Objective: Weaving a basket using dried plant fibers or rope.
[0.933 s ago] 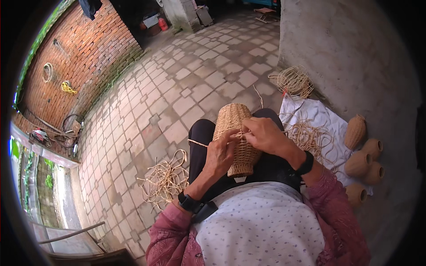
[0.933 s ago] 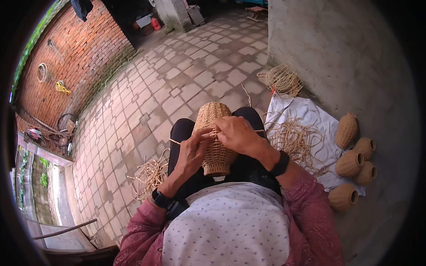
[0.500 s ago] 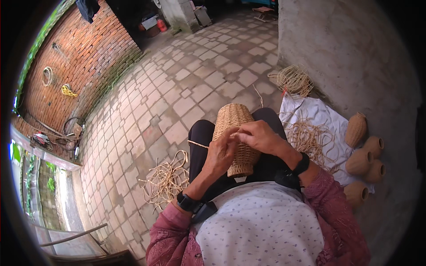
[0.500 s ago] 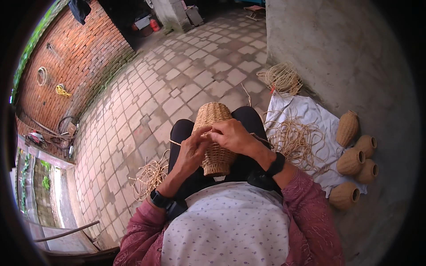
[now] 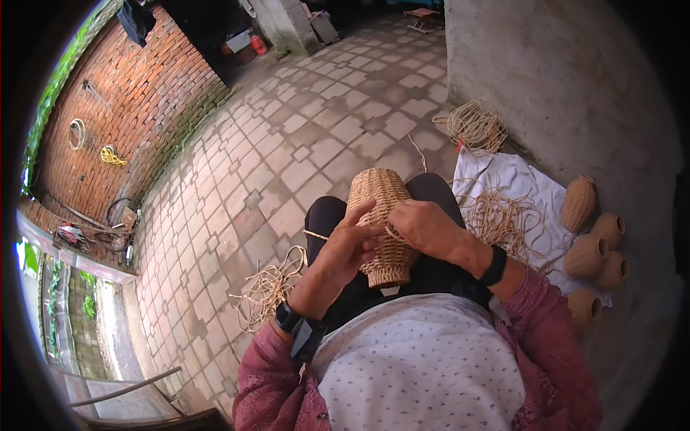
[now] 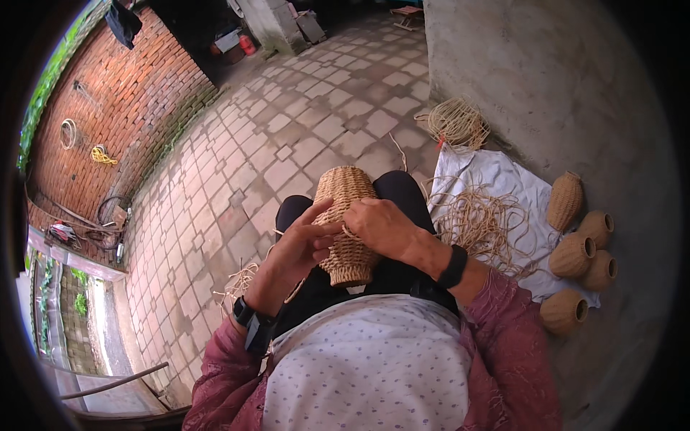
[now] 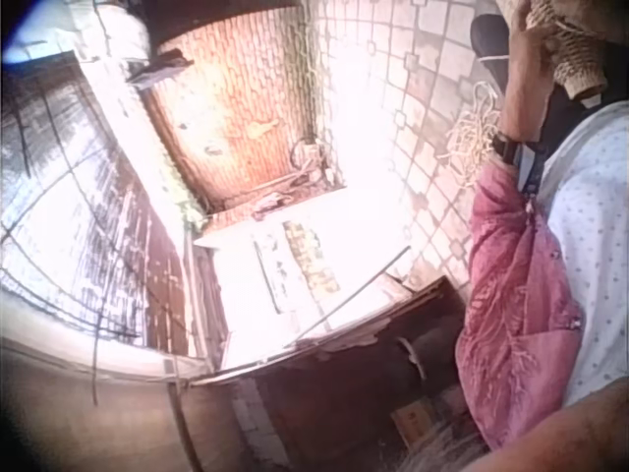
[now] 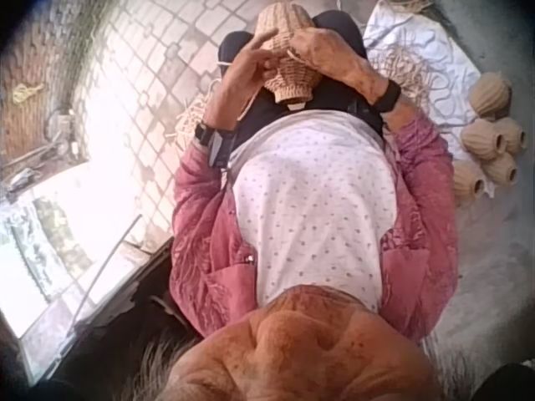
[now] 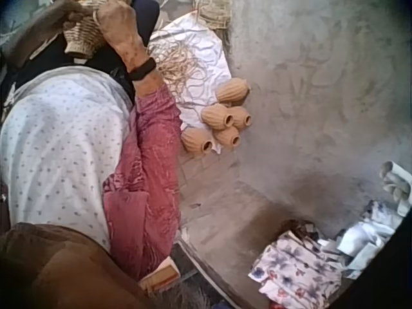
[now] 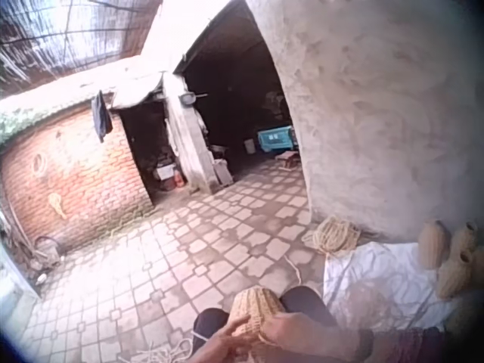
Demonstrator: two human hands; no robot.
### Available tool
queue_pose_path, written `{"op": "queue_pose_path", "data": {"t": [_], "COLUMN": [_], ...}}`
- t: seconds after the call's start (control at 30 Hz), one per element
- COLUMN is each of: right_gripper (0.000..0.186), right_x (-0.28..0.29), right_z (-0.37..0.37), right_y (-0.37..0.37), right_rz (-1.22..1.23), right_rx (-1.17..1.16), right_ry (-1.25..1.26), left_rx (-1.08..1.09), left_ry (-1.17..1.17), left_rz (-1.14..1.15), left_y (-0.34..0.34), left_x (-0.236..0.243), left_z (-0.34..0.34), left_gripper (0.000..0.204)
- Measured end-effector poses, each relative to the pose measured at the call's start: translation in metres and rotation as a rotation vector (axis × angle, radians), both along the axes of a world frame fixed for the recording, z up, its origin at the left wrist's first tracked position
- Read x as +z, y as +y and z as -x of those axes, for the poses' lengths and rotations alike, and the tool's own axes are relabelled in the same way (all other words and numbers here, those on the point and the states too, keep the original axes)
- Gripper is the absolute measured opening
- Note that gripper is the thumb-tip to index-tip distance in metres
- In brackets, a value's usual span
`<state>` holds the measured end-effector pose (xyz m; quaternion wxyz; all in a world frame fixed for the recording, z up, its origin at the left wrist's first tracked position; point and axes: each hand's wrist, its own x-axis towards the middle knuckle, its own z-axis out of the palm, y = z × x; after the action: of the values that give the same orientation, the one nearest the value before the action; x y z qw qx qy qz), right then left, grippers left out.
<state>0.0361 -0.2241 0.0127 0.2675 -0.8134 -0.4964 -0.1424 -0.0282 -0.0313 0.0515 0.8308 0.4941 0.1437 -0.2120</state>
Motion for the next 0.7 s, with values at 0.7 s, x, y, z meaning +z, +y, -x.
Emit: {"op": "queue_pose_path", "data": {"t": [0.7], "right_gripper": [0.009], "right_x": [-0.01], "right_z": [0.005], "right_y": [-0.015], "right_rz": [-0.229], "right_rx": [-0.309], "right_ry": [0.475], "left_rx": [-0.065], "left_ry": [-0.263], "left_rz": [-0.384], "left_y": [-0.008], "left_x": [-0.009], "left_z": [0.013], "left_gripper": [0.052]}}
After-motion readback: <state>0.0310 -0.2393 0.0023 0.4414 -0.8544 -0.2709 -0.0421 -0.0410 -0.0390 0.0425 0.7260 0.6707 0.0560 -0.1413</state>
